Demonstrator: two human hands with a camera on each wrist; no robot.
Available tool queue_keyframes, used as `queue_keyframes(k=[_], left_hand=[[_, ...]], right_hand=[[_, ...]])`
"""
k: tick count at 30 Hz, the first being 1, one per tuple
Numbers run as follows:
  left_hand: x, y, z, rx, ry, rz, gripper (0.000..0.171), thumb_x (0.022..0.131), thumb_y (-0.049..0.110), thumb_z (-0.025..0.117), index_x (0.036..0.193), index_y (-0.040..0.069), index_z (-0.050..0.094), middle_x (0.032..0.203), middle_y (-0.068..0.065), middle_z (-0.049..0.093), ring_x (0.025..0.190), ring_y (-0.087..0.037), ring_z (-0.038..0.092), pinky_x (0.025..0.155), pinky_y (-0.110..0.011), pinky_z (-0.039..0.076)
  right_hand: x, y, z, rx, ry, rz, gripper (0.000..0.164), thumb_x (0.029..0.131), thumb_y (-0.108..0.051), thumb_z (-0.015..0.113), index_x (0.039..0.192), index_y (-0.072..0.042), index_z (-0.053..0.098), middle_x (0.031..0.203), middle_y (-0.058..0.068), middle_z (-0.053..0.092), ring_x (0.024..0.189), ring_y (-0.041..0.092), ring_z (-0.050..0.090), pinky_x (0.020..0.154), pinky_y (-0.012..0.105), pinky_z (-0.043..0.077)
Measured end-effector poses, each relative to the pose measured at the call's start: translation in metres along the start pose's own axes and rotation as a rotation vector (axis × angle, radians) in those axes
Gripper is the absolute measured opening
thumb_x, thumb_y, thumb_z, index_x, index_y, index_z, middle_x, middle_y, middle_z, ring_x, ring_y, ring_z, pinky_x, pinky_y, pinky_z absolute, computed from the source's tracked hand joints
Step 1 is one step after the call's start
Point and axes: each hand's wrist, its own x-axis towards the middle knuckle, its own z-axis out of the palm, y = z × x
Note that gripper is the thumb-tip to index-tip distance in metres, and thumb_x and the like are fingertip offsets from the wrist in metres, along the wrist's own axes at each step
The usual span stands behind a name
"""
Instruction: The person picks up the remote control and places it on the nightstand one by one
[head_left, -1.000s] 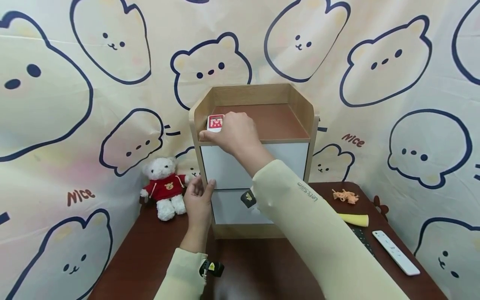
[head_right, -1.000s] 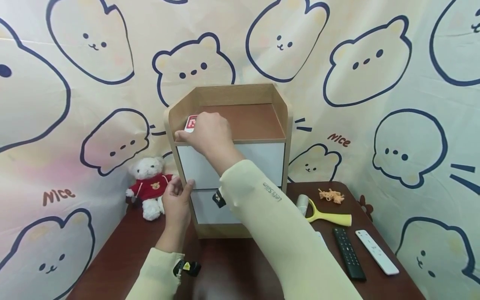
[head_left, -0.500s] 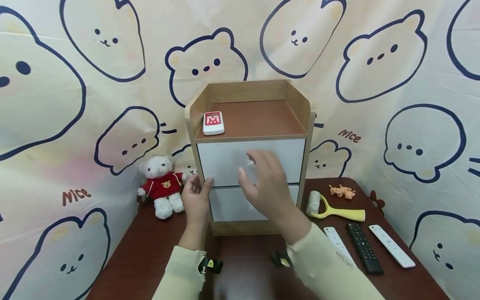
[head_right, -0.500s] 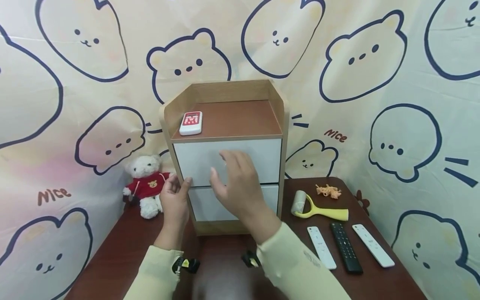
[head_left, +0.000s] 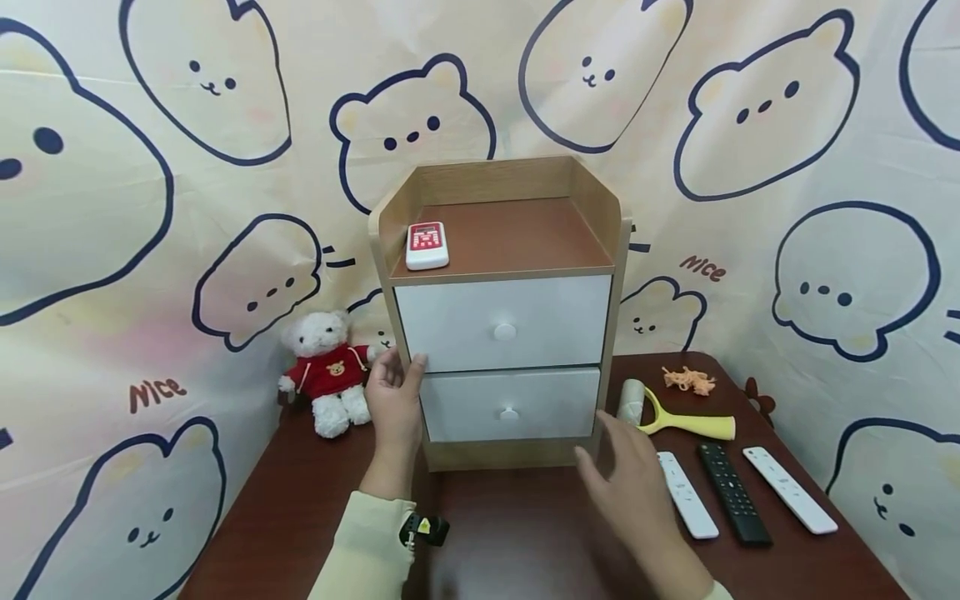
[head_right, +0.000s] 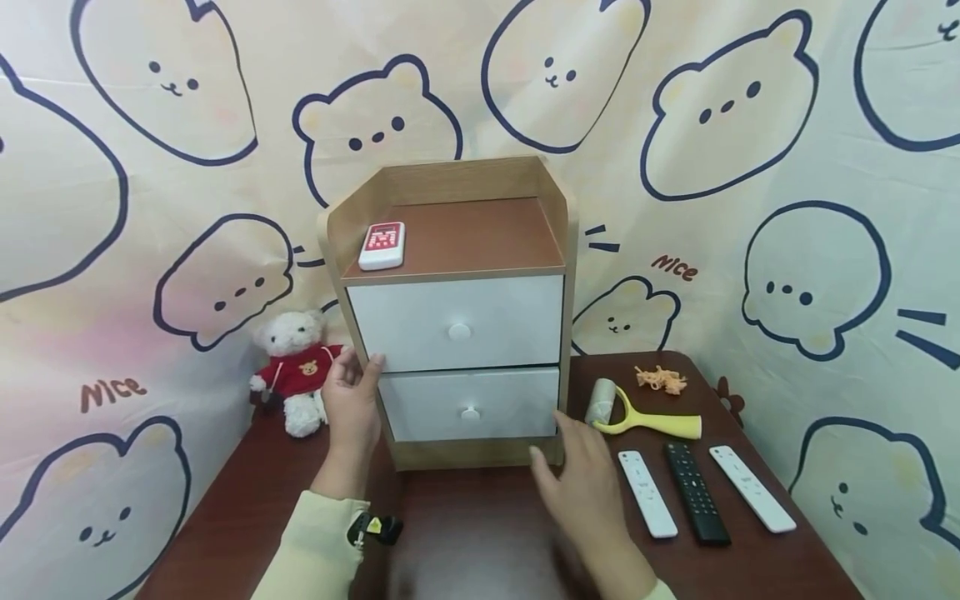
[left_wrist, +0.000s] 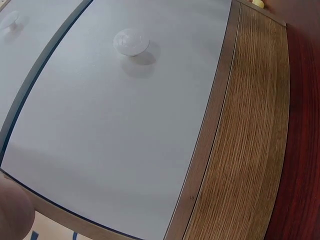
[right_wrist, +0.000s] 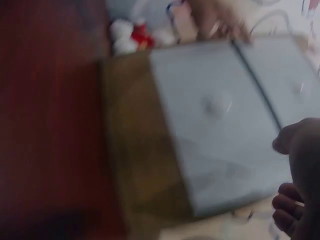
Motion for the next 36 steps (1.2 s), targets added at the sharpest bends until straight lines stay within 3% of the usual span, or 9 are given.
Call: queue_keyframes(k=[6, 10, 18, 25, 36], left_hand=[[0.0, 0.0, -0.001, 0.002, 0.007, 0.013, 0.044, 0.099, 0.011, 0.082, 0.138, 0.005, 0.064, 0.135, -0.007, 0.068, 0.127, -0.016, 0.063, 0.101, -0.017, 0.055], [0.0, 0.001, -0.002, 0.0, 0.012, 0.002, 0.043, 0.099, 0.011, 0.082, 0.138, 0.006, 0.064, 0.134, -0.007, 0.068, 0.125, -0.016, 0.064, 0.102, -0.017, 0.055], [0.0, -0.001, -0.004, 0.014, 0.005, -0.012, 0.045, 0.099, 0.014, 0.083, 0.139, 0.006, 0.064, 0.136, -0.008, 0.067, 0.128, -0.016, 0.062, 0.103, -0.017, 0.054], [-0.003, 0.001, 0.0, -0.039, 0.012, 0.037, 0.04, 0.097, 0.007, 0.083, 0.133, 0.004, 0.066, 0.123, -0.001, 0.07, 0.119, -0.014, 0.065, 0.097, -0.018, 0.056], [-0.003, 0.002, 0.002, -0.039, 0.012, 0.037, 0.04, 0.097, 0.007, 0.083, 0.133, 0.003, 0.066, 0.124, -0.002, 0.071, 0.119, -0.014, 0.065, 0.097, -0.018, 0.056]], right_hand=[[-0.027, 0.061, -0.016, -0.178, -0.225, 0.322, 0.075, 0.098, -0.032, 0.081, 0.154, 0.007, 0.051, 0.147, 0.036, 0.059, 0.134, 0.054, 0.055, 0.11, 0.07, 0.046], [-0.035, 0.086, -0.022, -0.295, -0.346, 0.454, 0.082, 0.097, -0.034, 0.08, 0.152, 0.016, 0.046, 0.147, 0.043, 0.053, 0.133, 0.06, 0.051, 0.114, 0.073, 0.041], [-0.042, 0.108, -0.028, -0.399, -0.426, 0.514, 0.079, 0.094, -0.03, 0.082, 0.137, 0.028, 0.051, 0.13, 0.049, 0.059, 0.121, 0.065, 0.057, 0.111, 0.073, 0.043], [-0.04, 0.119, -0.028, -0.393, -0.505, 0.572, 0.077, 0.094, -0.031, 0.083, 0.135, 0.027, 0.053, 0.126, 0.048, 0.062, 0.12, 0.063, 0.061, 0.105, 0.073, 0.048], [-0.041, 0.124, -0.029, -0.353, -0.557, 0.657, 0.076, 0.093, -0.03, 0.082, 0.136, 0.025, 0.053, 0.122, 0.044, 0.066, 0.111, 0.059, 0.067, 0.095, 0.067, 0.055]])
